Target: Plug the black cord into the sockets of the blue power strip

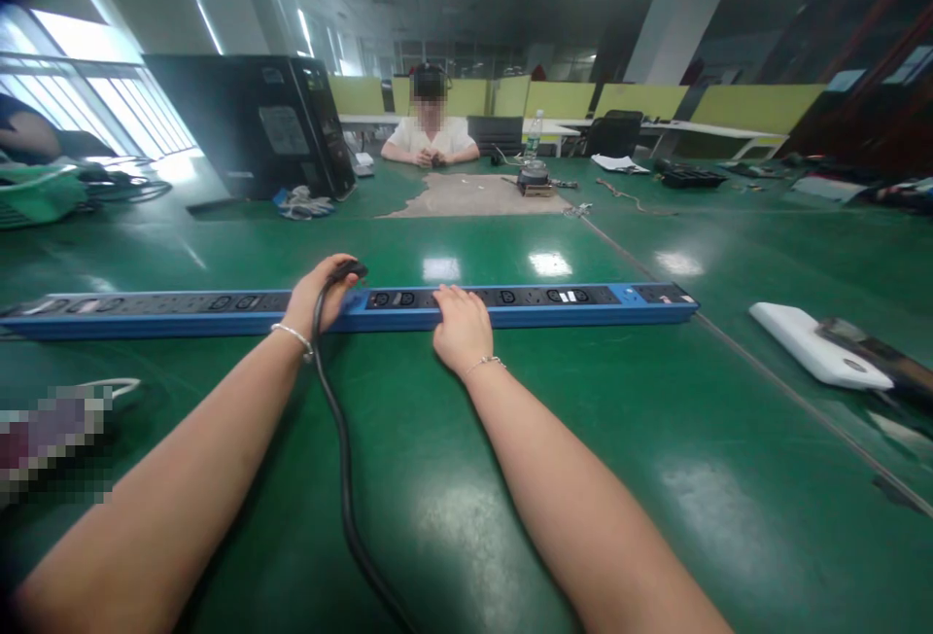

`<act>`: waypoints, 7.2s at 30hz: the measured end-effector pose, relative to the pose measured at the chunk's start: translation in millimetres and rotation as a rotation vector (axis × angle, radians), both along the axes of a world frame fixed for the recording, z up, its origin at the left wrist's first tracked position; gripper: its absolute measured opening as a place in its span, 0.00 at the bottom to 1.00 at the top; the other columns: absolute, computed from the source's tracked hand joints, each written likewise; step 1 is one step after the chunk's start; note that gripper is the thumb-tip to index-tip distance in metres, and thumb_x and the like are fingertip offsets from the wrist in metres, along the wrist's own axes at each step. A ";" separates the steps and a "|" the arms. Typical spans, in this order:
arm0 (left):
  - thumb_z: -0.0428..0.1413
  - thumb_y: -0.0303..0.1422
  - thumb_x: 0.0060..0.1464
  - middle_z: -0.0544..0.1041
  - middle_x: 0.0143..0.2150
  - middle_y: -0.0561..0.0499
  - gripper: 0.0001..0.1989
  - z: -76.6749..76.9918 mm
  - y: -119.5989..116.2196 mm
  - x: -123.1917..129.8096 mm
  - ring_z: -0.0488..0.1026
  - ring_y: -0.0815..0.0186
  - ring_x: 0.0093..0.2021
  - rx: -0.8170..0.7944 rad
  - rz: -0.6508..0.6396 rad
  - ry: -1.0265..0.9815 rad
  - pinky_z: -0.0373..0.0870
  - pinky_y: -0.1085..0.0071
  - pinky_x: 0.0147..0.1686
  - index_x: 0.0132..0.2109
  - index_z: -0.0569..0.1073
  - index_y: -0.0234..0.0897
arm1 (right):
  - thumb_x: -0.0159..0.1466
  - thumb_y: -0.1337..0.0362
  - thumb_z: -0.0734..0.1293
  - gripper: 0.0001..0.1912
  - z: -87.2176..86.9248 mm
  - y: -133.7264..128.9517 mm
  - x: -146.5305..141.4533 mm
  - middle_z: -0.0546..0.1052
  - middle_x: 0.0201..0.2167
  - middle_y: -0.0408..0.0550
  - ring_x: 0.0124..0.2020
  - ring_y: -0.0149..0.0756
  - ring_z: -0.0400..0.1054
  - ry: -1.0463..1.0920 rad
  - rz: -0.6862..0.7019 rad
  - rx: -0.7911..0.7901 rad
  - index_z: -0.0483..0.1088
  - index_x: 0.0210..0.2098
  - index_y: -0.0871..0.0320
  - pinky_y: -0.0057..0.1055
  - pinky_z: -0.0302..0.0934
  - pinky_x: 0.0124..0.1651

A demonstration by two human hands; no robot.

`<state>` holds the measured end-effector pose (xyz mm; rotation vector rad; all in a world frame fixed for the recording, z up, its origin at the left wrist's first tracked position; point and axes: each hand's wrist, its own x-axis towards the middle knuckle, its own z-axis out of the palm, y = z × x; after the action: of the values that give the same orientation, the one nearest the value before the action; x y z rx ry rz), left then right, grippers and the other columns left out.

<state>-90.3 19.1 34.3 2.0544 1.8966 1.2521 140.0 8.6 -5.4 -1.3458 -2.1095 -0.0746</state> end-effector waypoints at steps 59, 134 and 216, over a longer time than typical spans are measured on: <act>0.49 0.42 0.54 0.76 0.48 0.45 0.21 -17.8 -36.1 -113.1 0.73 0.55 0.48 -0.051 0.277 0.125 0.65 0.61 0.50 0.52 0.70 0.40 | 0.54 0.74 0.58 0.26 0.1 2.2 1.7 0.69 0.56 0.50 0.59 0.41 0.60 -0.022 0.019 0.021 0.69 0.52 0.61 0.43 0.48 0.63; 0.54 0.40 0.55 0.77 0.47 0.50 0.17 12.6 -20.8 49.5 0.73 0.61 0.47 -0.019 -0.042 0.155 0.66 0.67 0.48 0.51 0.71 0.44 | 0.56 0.75 0.56 0.27 -1.7 4.2 6.6 0.67 0.58 0.55 0.61 0.43 0.55 0.042 -0.189 -0.014 0.65 0.54 0.65 0.43 0.43 0.63; 0.56 0.47 0.51 0.73 0.52 0.38 0.28 -31.1 -4.1 75.1 0.68 0.54 0.54 -0.005 -0.135 0.471 0.61 0.59 0.55 0.54 0.65 0.36 | 0.57 0.64 0.61 0.18 10.5 21.3 123.6 0.78 0.41 0.52 0.42 0.39 0.73 0.599 -0.322 0.236 0.75 0.43 0.62 0.37 0.65 0.49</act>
<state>-15.2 15.0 3.2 2.6002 1.8701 0.7793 263.5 29.9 5.1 -1.3447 -1.3388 -0.0441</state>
